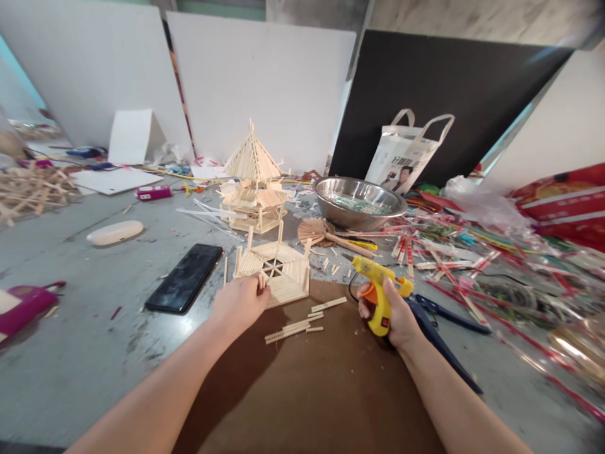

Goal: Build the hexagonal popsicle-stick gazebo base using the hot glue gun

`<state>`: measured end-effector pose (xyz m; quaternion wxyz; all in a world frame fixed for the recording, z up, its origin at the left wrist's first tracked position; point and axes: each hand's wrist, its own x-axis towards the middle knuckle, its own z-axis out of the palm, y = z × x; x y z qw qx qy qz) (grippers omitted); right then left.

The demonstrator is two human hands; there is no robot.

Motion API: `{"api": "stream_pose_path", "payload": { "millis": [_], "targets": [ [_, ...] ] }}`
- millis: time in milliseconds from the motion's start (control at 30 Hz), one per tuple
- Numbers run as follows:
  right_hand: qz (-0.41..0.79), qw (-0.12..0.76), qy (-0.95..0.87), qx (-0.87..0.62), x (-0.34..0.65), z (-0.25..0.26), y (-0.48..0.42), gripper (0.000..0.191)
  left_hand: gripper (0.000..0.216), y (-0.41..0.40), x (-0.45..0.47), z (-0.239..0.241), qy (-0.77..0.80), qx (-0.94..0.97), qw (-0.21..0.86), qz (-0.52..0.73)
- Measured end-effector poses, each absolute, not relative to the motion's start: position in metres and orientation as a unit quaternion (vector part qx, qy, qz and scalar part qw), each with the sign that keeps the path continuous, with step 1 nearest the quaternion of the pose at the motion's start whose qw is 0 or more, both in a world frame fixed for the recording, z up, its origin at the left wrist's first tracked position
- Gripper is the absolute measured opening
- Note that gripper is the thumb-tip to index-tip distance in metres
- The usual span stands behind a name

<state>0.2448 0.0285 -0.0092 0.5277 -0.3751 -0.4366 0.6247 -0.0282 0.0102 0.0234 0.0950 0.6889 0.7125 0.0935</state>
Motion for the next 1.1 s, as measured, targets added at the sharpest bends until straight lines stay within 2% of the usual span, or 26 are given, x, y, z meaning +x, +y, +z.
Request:
{"api": "stream_pose_path", "payload": {
  "millis": [167,267,333,400,500,633,800,967,1100],
  "targets": [
    [0.625,0.524,-0.433,-0.383,0.245,-0.010,0.029,0.040,0.021,0.012,-0.033,0.025,0.723,0.673,0.071,0.142],
    [0.623,0.528,-0.431,-0.383,0.245,-0.011,0.029,0.039,0.027,0.009,-0.034,0.024,0.692,0.664,-0.027,0.282],
    [0.622,0.531,-0.429,-0.384,0.245,-0.011,0.029,0.038,0.033,0.004,-0.031,0.024,0.602,0.681,-0.114,0.402],
    [0.622,0.531,-0.428,-0.385,0.246,-0.012,0.029,0.038,0.039,-0.003,-0.026,0.024,0.487,0.713,-0.142,0.483],
    [0.624,0.530,-0.427,-0.383,0.246,-0.012,0.029,0.039,0.047,-0.014,-0.012,0.019,0.391,0.772,-0.056,0.498],
    [0.628,0.525,-0.422,-0.390,0.245,-0.010,0.029,0.039,0.055,-0.013,0.004,0.004,0.446,0.785,0.125,0.412],
    [0.630,0.518,-0.421,-0.397,0.244,-0.007,0.028,0.040,0.061,0.000,0.006,-0.012,0.471,0.757,0.260,0.371],
    [0.627,0.514,-0.430,-0.397,0.244,-0.008,0.028,0.041,0.066,0.004,0.004,-0.013,0.470,0.731,0.341,0.358],
    [0.628,0.510,-0.433,-0.396,0.244,-0.008,0.027,0.040,0.062,0.003,0.003,-0.009,0.485,0.735,0.339,0.332]
  ]
}}
